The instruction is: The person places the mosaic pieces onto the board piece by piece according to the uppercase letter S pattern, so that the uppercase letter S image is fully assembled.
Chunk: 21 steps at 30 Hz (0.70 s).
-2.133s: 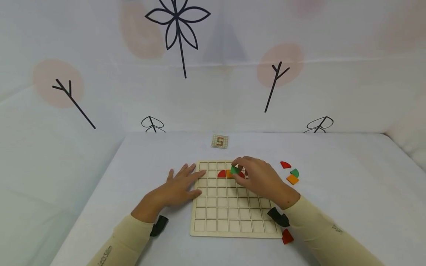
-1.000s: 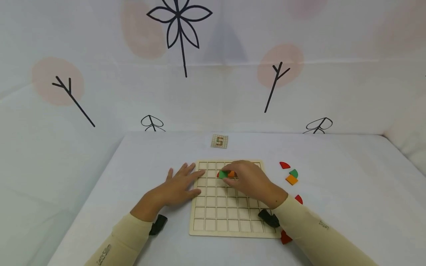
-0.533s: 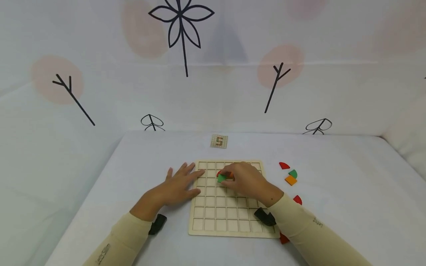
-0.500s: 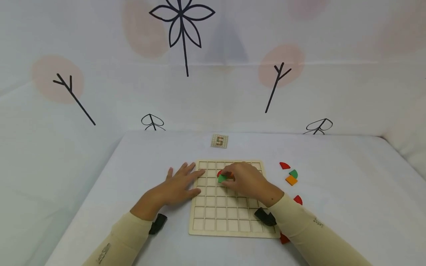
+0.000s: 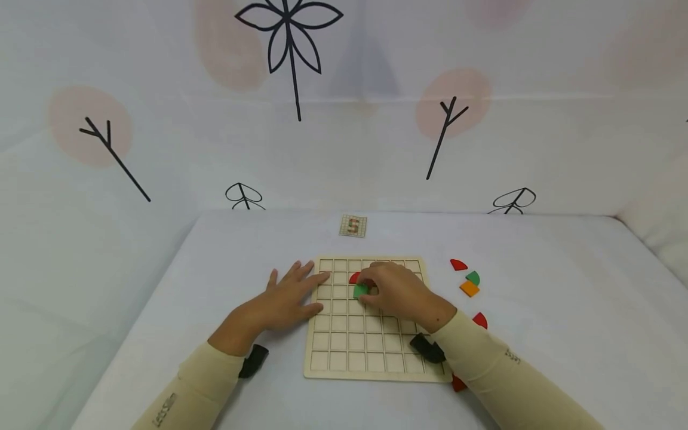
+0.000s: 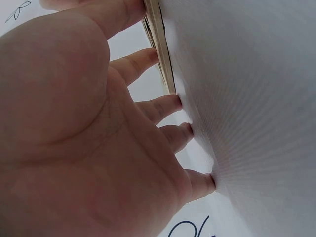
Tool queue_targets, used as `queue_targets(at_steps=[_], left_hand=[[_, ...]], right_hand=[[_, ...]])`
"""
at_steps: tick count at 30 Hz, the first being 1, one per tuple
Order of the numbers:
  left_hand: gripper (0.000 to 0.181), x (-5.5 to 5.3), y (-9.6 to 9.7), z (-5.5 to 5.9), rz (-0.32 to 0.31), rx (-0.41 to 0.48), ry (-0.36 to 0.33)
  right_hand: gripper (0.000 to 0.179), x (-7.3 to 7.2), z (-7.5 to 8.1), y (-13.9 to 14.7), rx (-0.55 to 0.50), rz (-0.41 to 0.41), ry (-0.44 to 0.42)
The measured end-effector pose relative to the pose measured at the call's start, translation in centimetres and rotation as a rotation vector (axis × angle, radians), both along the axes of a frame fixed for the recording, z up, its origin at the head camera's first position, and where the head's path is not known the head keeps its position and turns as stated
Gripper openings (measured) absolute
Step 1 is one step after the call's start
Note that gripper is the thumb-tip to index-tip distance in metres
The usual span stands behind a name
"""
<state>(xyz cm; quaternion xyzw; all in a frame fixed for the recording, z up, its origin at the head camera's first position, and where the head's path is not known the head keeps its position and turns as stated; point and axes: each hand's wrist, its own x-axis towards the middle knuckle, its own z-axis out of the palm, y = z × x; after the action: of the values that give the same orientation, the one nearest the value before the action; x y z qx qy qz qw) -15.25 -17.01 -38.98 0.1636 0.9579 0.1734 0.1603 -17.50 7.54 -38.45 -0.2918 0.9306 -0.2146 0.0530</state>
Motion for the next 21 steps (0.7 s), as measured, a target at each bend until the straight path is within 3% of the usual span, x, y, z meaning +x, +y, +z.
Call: queue_targets(at_steps=[21], left_hand=[[0.065, -0.05, -0.19, -0.17, -0.014, 0.015, -0.001]], right_hand=[[0.022, 0.12, -0.22, 0.26, 0.015, 0.028, 0.025]])
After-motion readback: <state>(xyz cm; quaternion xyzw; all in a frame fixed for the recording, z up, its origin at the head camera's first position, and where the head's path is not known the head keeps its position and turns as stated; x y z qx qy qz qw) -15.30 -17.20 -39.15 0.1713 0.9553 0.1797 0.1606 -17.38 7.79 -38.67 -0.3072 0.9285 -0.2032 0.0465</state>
